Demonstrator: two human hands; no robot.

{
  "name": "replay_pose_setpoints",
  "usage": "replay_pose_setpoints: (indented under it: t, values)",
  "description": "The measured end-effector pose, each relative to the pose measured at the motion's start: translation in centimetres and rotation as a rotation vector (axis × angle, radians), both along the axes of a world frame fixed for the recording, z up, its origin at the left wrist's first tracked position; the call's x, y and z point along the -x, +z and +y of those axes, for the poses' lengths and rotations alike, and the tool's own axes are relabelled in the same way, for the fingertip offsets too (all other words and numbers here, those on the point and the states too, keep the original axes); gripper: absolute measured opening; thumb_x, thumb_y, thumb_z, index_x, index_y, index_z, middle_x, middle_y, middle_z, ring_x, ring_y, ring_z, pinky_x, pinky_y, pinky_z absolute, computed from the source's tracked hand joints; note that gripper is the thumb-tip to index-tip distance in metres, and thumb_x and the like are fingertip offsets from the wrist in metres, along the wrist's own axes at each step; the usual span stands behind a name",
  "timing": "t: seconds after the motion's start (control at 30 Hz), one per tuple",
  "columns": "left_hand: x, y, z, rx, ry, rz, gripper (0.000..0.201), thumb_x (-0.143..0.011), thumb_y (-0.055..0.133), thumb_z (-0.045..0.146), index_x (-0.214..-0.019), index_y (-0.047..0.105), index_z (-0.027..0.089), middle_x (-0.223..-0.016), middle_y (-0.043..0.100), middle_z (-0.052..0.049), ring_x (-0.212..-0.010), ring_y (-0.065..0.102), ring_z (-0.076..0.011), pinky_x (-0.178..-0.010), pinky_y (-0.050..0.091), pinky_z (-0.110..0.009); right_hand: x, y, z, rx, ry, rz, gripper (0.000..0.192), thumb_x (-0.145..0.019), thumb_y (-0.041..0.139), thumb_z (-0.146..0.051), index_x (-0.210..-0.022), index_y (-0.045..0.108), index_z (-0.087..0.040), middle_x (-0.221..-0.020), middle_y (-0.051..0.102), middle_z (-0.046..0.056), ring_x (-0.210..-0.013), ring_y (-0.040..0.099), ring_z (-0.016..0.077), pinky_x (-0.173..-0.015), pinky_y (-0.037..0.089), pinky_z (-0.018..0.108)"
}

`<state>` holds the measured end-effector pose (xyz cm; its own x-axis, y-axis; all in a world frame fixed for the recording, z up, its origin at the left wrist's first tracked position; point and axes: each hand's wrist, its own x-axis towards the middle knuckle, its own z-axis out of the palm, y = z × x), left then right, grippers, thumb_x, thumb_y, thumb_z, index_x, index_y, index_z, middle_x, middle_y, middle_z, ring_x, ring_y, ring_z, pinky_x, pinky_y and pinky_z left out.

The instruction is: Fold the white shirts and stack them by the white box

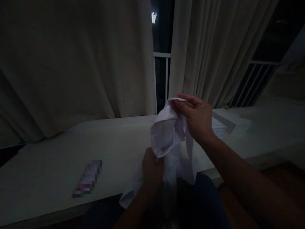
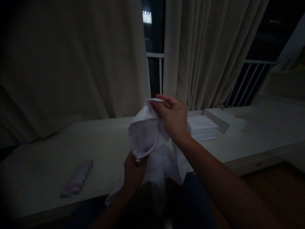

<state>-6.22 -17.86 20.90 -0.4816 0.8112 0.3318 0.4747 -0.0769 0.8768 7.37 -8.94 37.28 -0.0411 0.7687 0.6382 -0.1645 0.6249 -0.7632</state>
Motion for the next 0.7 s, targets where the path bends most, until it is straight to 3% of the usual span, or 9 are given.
replay_pose_setpoints:
  t: [0.07, 0.13, 0.2, 0.27, 0.33, 0.47, 0.53, 0.6, 0.7]
  values:
    - [2.7, 2.3, -0.2, -0.020, 0.041, 0.053, 0.016, -0.078, 0.057, 0.037, -0.091, 0.061, 0.027, -0.091, 0.067, -0.005, -0.080, 0.063, -0.0229, -0.069, 0.047, -0.036, -2.0, 0.2, 1.3, -0.044, -0.149, -0.101, 0.038, -0.081, 0.068, -0.049, -0.103, 0.070, -0.018, -0.080, 0.071, 0.004, -0.076, 0.069, 0.0191, -0.068, 0.055, 0.032]
    - [5.7, 5.2, -0.1, -0.058, 0.181, 0.075, 0.016, -0.080, 0.055, 0.037, -0.089, 0.061, 0.025, -0.080, 0.066, -0.001, -0.072, 0.061, -0.0203, -0.064, 0.045, -0.032, -4.3, -0.1, 2.7, -0.105, -0.319, -0.263, 0.036, -0.082, 0.066, -0.051, -0.093, 0.073, -0.018, -0.074, 0.069, 0.003, -0.070, 0.066, 0.0193, -0.064, 0.051, 0.032]
    - [8.3, 8.6, 0.4, -0.129, 0.305, 0.191, 0.017, -0.082, 0.055, 0.040, -0.087, 0.060, 0.024, -0.076, 0.064, 0.000, -0.069, 0.059, -0.0185, -0.063, 0.043, -0.030, -6.2, -0.6, 3.9, -0.190, -0.492, -0.449, 0.033, -0.082, 0.066, -0.050, -0.086, 0.074, -0.018, -0.072, 0.067, 0.004, -0.072, 0.064, 0.0204, -0.066, 0.048, 0.032]
    - [10.0, 12.2, 1.1, -0.204, 0.337, 0.343, 0.021, -0.084, 0.054, 0.042, -0.090, 0.061, 0.023, -0.079, 0.064, 0.000, -0.071, 0.058, -0.0175, -0.066, 0.043, -0.030, -7.5, -0.9, 4.6, -0.279, -0.630, -0.564, 0.030, -0.082, 0.066, -0.048, -0.081, 0.072, -0.018, -0.077, 0.066, 0.006, -0.079, 0.062, 0.0220, -0.070, 0.046, 0.033]
    - [10.6, 16.0, 1.6, -0.278, 0.345, 0.473, 0.022, -0.086, 0.053, 0.041, -0.094, 0.061, 0.022, -0.083, 0.064, 0.000, -0.073, 0.058, -0.0167, -0.068, 0.042, -0.029, -8.1, -0.5, 4.5, -0.314, -0.657, -0.569, 0.031, -0.085, 0.063, -0.048, -0.080, 0.069, -0.018, -0.080, 0.065, 0.006, -0.081, 0.060, 0.0213, -0.070, 0.044, 0.031]
    - [10.7, 22.4, 1.6, -0.449, 0.401, 0.744, 0.030, -0.093, 0.046, 0.041, -0.106, 0.060, 0.018, -0.093, 0.065, -0.003, -0.081, 0.058, -0.0162, -0.072, 0.038, -0.028, -8.9, 2.2, 2.8, -0.218, -0.444, -0.482, 0.034, -0.090, 0.054, -0.052, -0.086, 0.064, -0.020, -0.068, 0.062, 0.000, -0.063, 0.055, 0.0155, -0.057, 0.038, 0.025]
    - [11.3, 23.7, 1.1, -0.444, 0.474, 0.875, 0.037, -0.095, 0.041, 0.046, -0.109, 0.059, 0.017, -0.093, 0.064, -0.003, -0.079, 0.056, -0.0163, -0.069, 0.035, -0.028, -9.8, 3.6, 2.0, -0.213, -0.293, -0.540, 0.032, -0.087, 0.058, -0.051, -0.088, 0.065, -0.020, -0.069, 0.063, 0.000, -0.062, 0.055, 0.0149, -0.056, 0.037, 0.024]
    - [12.4, 23.5, 0.6, -0.264, 0.454, 1.018, 0.043, -0.095, 0.037, 0.053, -0.103, 0.061, 0.017, -0.084, 0.062, -0.002, -0.071, 0.053, -0.0162, -0.064, 0.031, -0.027, -11.0, 4.3, 1.9, -0.233, -0.156, -0.693, 0.025, -0.082, 0.062, -0.043, -0.085, 0.066, -0.019, -0.070, 0.063, 0.000, -0.063, 0.056, 0.0149, -0.057, 0.037, 0.024]
    - [14.4, 21.9, 0.0, -0.003, 0.360, 1.169, 0.047, -0.092, 0.038, 0.060, -0.087, 0.062, 0.019, -0.074, 0.057, -0.001, -0.065, 0.048, -0.0164, -0.059, 0.027, -0.026, -13.0, 4.0, 3.3, -0.309, -0.228, -0.938, 0.011, -0.074, 0.061, -0.024, -0.079, 0.068, -0.018, -0.069, 0.063, 0.000, -0.063, 0.056, 0.0147, -0.060, 0.038, 0.025]
